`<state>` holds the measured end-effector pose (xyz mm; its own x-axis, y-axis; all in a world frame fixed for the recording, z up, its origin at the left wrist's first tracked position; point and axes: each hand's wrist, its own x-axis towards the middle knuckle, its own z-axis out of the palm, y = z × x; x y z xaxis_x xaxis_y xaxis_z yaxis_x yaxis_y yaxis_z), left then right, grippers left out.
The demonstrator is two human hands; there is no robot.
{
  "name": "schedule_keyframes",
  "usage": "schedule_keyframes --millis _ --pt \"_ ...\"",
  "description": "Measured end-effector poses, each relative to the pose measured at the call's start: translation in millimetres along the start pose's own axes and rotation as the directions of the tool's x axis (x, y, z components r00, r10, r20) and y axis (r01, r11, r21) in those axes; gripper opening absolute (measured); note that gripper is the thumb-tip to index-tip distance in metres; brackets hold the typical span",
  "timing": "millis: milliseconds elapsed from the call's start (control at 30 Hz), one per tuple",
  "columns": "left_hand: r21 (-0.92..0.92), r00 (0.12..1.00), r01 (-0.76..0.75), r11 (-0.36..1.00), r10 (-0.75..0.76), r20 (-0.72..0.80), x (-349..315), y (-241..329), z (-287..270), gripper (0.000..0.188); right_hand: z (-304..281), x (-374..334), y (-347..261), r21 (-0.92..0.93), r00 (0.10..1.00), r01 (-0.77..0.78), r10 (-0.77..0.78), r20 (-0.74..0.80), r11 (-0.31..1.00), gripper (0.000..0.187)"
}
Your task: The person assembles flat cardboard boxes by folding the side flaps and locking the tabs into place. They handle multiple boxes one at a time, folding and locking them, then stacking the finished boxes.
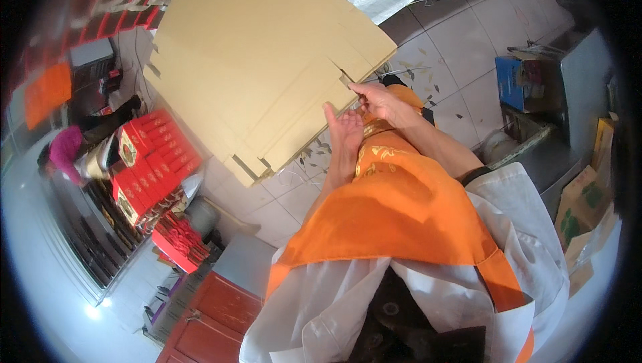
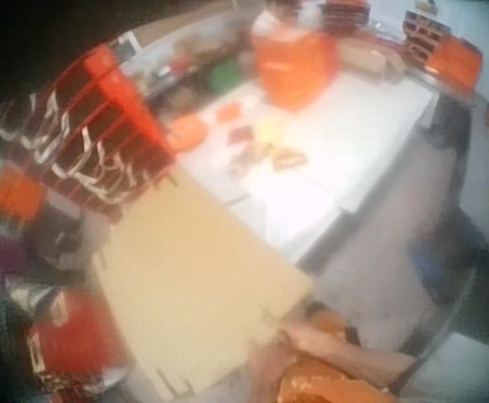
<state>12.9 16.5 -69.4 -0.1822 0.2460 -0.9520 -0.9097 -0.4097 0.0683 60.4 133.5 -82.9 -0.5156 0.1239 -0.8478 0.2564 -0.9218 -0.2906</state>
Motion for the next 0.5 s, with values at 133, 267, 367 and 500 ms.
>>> schedule_keyframes --millis 133,267,367,500 --pt "0.060 0.998 -0.061 0.996 0.063 -0.024 -4 -4 2 0.063 -4 -2 1 -0.040 0.988 0.126 -0.122 0.097 0.991 0.020" --pt "0.051 0.997 -0.068 0.996 0.066 0.039 -13 -3 5 0.060 -8 -7 5 0.162 0.957 0.017 -0.063 0.285 0.987 0.023" --pt "0.050 0.993 -0.063 0.997 0.058 0.103 -18 -2 4 0.062 -4 -10 9 0.308 0.872 0.029 -0.175 0.456 0.951 0.030" --pt "0.081 0.993 -0.110 0.991 0.105 0.061 -20 -3 2 0.068 1 -15 13 0.270 0.899 0.174 -0.265 0.349 0.947 0.031"
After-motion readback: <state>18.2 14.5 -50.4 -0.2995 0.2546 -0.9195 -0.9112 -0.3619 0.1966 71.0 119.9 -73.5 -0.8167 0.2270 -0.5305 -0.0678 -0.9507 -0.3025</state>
